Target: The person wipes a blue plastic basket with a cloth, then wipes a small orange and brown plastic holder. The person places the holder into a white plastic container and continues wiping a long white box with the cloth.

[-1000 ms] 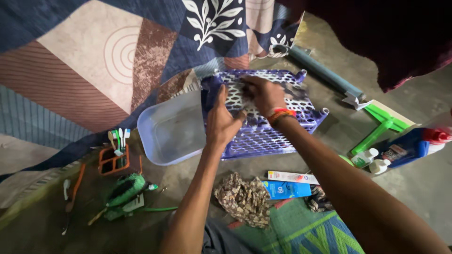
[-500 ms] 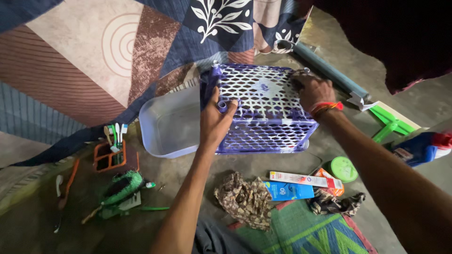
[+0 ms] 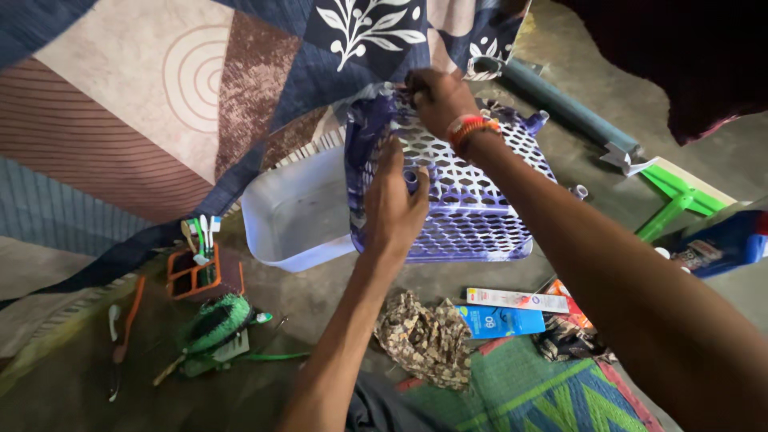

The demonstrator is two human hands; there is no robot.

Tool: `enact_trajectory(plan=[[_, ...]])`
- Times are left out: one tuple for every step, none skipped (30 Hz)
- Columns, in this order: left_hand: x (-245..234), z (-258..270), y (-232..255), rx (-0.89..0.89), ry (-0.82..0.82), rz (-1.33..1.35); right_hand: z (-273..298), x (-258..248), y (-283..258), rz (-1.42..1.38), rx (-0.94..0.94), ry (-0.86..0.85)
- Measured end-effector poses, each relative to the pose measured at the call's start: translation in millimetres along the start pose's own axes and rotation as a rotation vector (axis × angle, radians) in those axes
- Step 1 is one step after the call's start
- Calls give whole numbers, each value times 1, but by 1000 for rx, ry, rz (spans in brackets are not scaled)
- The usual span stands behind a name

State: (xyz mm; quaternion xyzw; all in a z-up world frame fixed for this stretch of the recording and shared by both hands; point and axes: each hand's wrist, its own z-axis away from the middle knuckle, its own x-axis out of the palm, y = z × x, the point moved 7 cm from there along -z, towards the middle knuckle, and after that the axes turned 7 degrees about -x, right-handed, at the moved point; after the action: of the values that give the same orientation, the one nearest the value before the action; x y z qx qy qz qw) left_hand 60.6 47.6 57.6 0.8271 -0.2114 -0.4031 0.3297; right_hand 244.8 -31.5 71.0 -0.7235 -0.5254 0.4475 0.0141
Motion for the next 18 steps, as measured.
enact_trajectory(plan=[[-2,0,4,2,-2,-11,5,-6,-11,-22,-14,-34],[-1,1,7,1,-3,-17,17,-15,-22,-40,-29,-71],[0,3,9,0,-3,-24,29,-25,-35,-58,-43,-108],[2,4,12,-3,-5,7,41,-36,-47,-61,-46,-153],[4,6,13,-6,-6,38,55,-47,-60,-65,-48,-197],[7,9,14,-9,-9,69,72,-56,-69,-98,8,-240],[8,11,16,18,6,56,89,-65,-78,-131,64,-282],[10,10,19,51,22,46,105,-82,-85,-135,78,-257],[14,10,24,83,39,36,120,-96,-90,-140,91,-232],[20,11,26,87,23,25,132,-109,-96,-138,50,-173],[25,13,29,90,7,13,143,-123,-98,-136,9,-115],[29,12,33,95,-7,2,153,-136,-95,-133,-35,-56],[31,11,36,89,-5,-14,162,-145,-91,-41,-89,-19],[33,12,38,81,-5,-28,174,-153,-84,52,-141,16],[36,13,41,73,-5,-43,184,-162,-74,145,-192,50],[37,14,45,90,2,-41,190,-168,-49,184,-92,20],[38,15,50,107,10,-40,194,-176,-23,222,9,-10],[38,16,54,124,14,-43,200,-181,3,253,113,-39]])
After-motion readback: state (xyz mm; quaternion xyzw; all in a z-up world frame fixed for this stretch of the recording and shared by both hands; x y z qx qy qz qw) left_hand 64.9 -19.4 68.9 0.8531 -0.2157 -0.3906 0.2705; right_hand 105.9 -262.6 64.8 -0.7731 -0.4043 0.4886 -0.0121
